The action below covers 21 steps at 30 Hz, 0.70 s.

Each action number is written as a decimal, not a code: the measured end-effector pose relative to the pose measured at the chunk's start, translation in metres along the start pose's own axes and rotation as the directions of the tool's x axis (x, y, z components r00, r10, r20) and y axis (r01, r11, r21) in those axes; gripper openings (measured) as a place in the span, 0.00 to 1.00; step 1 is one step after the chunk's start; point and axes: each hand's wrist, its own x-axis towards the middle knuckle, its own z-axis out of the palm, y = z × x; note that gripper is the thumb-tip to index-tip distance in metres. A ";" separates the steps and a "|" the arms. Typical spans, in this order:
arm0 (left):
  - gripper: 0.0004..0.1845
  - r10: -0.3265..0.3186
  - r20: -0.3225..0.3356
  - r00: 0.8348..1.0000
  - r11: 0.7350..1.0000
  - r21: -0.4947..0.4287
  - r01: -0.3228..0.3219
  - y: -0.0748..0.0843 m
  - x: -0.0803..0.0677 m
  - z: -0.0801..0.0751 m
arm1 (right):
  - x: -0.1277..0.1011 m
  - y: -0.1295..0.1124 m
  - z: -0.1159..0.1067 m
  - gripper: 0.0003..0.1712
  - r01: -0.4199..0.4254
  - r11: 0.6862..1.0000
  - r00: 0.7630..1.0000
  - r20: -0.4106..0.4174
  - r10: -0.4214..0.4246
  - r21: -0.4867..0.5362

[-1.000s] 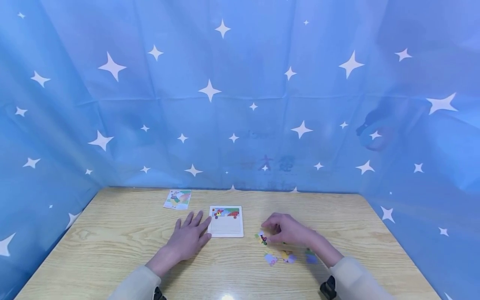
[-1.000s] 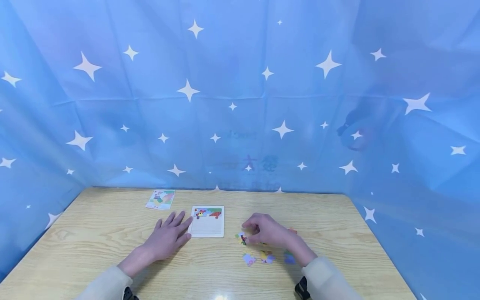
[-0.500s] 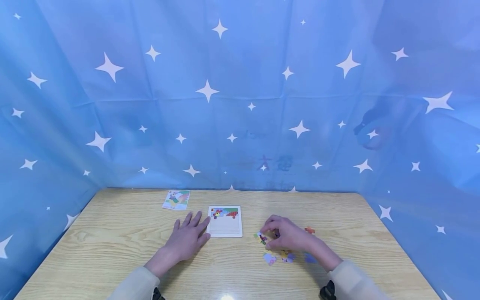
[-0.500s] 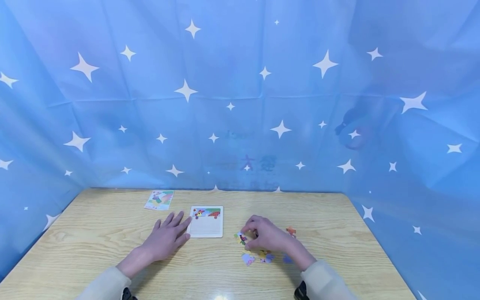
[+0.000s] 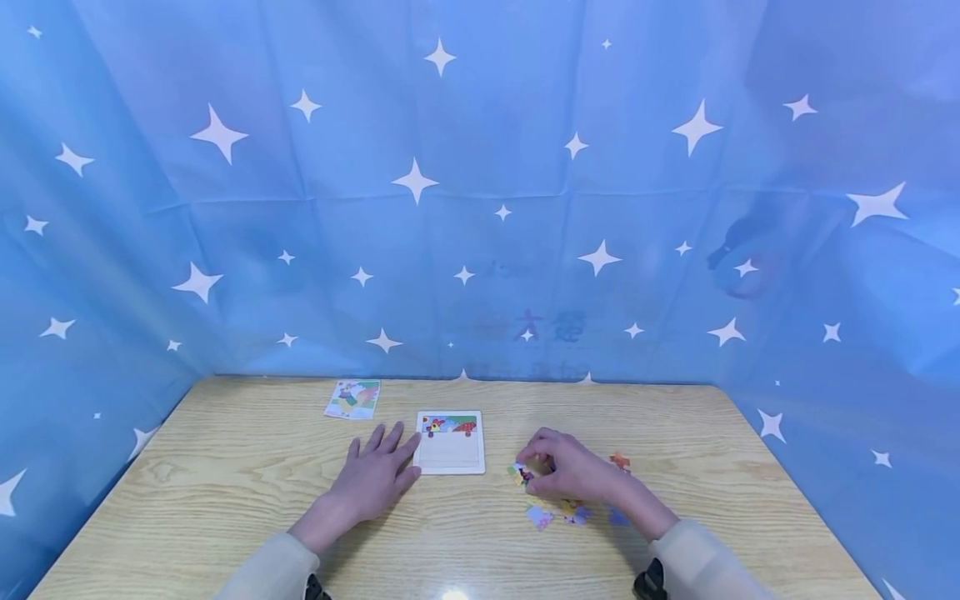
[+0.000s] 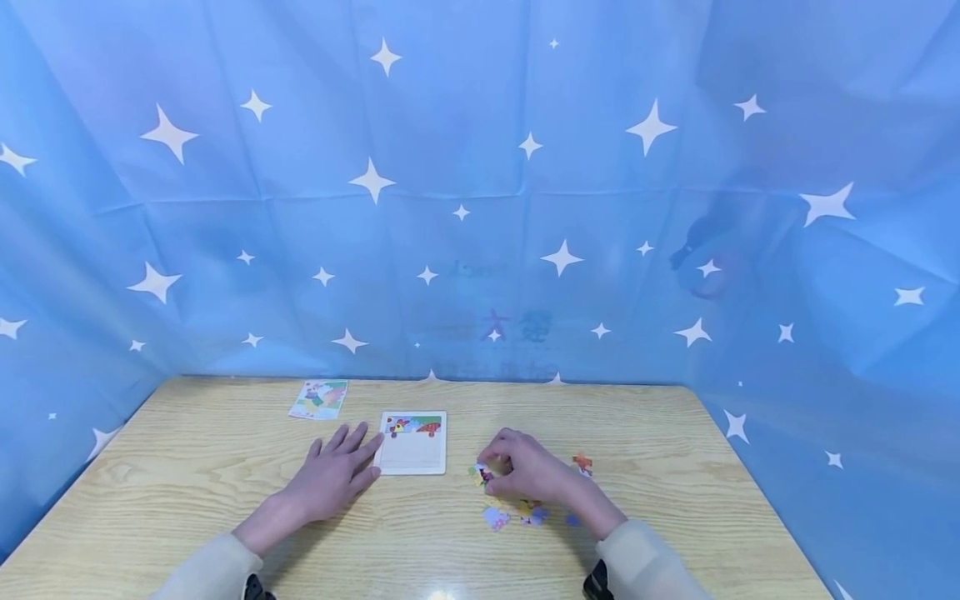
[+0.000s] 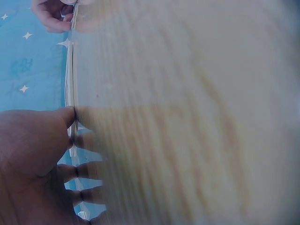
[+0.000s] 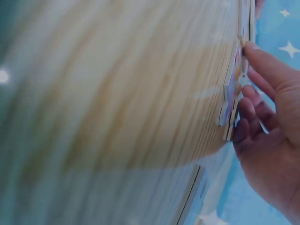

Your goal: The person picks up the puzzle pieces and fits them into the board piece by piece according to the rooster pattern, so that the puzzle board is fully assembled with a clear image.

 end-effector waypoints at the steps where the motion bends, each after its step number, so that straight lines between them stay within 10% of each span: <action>1: 0.30 0.000 0.000 1.000 1.000 0.000 0.000 0.000 0.000 0.000 | 0.000 0.000 0.000 0.19 -0.002 1.000 1.000 0.001 0.002 -0.001; 21: 0.30 -0.005 0.010 1.000 1.000 0.005 0.005 0.000 0.001 0.000 | 0.002 -0.003 0.003 0.09 -0.066 0.985 0.994 -0.077 0.079 0.162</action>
